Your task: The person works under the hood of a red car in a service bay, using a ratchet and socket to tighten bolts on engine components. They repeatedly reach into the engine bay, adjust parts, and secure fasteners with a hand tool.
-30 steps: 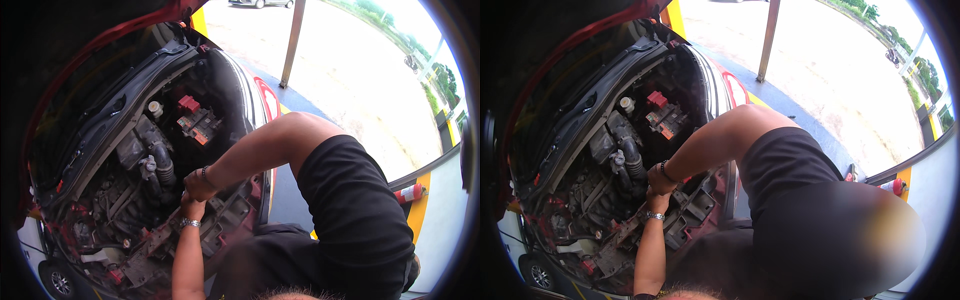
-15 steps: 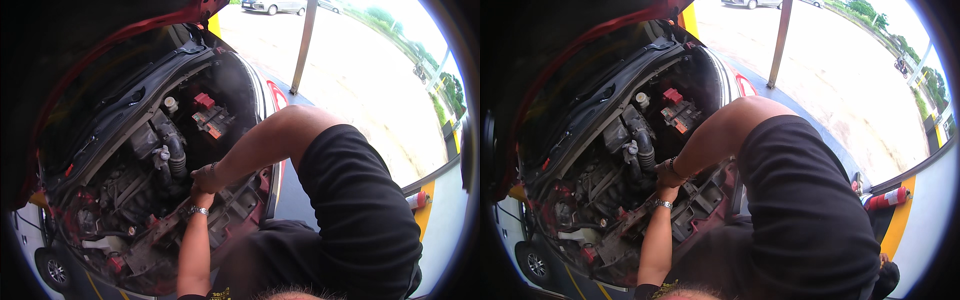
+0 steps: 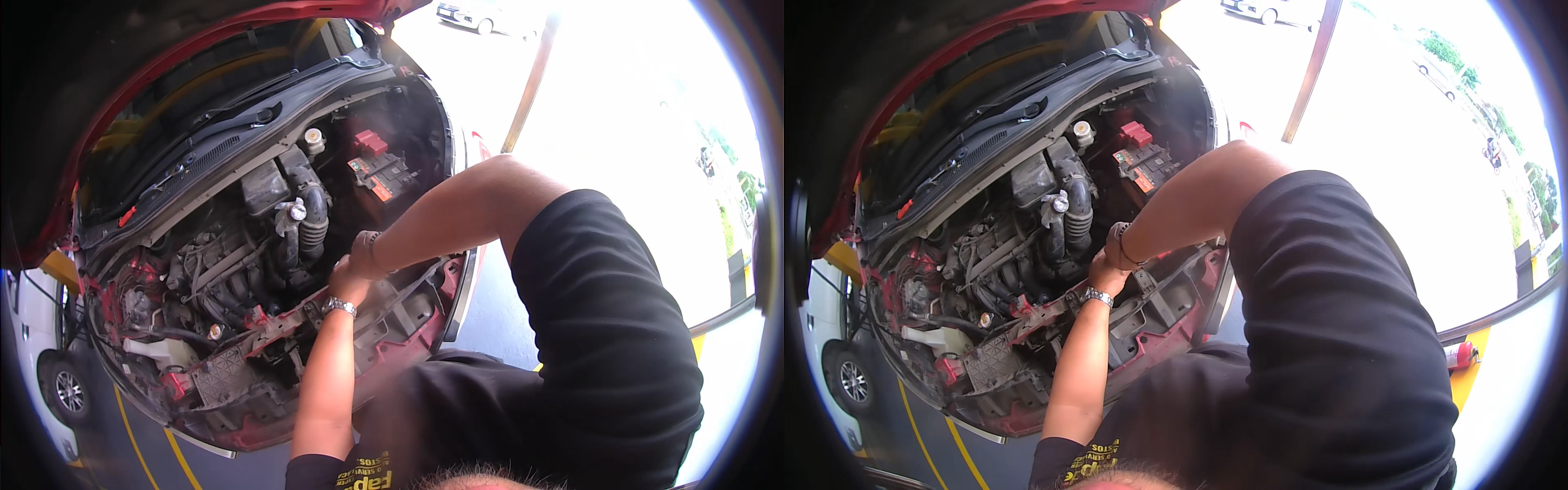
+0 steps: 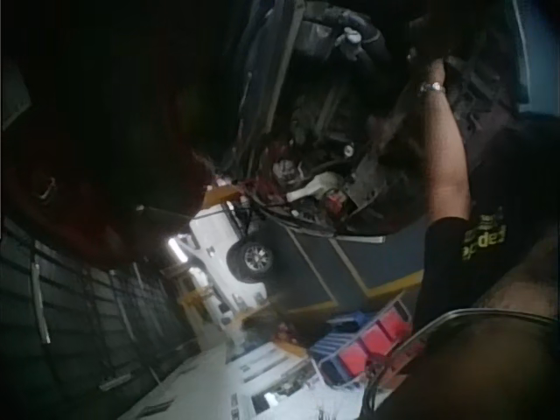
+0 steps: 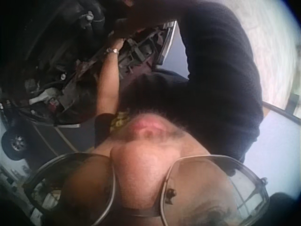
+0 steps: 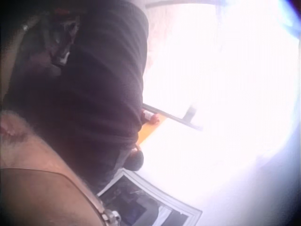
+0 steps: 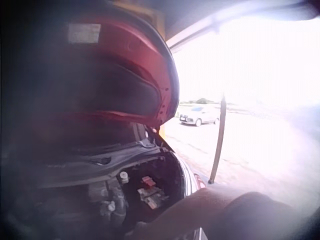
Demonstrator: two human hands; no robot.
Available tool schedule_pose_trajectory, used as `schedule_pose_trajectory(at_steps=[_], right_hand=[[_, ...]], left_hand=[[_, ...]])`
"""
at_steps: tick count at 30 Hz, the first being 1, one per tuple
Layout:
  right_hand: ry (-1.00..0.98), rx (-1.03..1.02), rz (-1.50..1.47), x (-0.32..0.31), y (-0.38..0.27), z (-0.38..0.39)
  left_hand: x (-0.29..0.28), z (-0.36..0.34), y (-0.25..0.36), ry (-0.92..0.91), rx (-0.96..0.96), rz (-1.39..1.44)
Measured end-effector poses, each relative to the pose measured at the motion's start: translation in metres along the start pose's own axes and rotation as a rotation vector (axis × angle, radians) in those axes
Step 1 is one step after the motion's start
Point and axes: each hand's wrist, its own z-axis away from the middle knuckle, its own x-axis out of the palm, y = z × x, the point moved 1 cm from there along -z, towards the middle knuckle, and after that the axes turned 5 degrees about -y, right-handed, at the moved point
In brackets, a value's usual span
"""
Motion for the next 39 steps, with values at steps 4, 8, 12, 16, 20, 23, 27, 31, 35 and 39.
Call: schedule_pose_trajectory(at_steps=[4, 8, 12, 16, 20, 23, 27, 31, 35, 39], right_hand=[[0.059, -0.164, -0.316, 0.014, 0.024, 0.042], [-0.31, 0.006, -0.868, -0.015, 0.042, 0.036], [-0.426, -0.011, -0.821, -0.037, 0.048, 0.028], [-0.154, 0.067, -0.787, -0.017, 0.038, 0.042], [0.178, -0.274, -0.478, -0.01, 0.039, 0.053], [0.123, -0.304, -0.502, -0.016, 0.045, 0.055], [-0.218, -0.039, -0.761, -0.014, 0.044, 0.045], [-0.565, -0.227, -0.615, -0.009, 0.045, 0.014], [-0.364, 0.147, -0.834, -0.026, 0.044, 0.033], [-0.181, -0.17, -0.536, -0.026, 0.039, 0.057]], left_hand=[[0.001, -0.003, -0.005, -0.04, 0.141, -0.001], [-0.004, -0.003, -0.011, -0.173, -0.084, 0.098], [-0.029, 0.007, 0.013, -0.164, -0.057, -0.019], [-0.092, 0.063, 0.033, 0.033, -0.034, -0.042], [-0.193, 0.162, 0.005, 0.495, -0.023, -0.176], [-0.256, 0.237, -0.042, 0.73, -0.134, -0.541], [-0.282, 0.321, -0.102, 0.768, -0.336, -0.73], [-0.254, 0.353, -0.144, 0.764, -0.304, -0.678], [-0.226, 0.36, -0.159, 0.702, -0.337, -0.701], [-0.222, 0.357, -0.166, 0.697, -0.296, -0.7]])
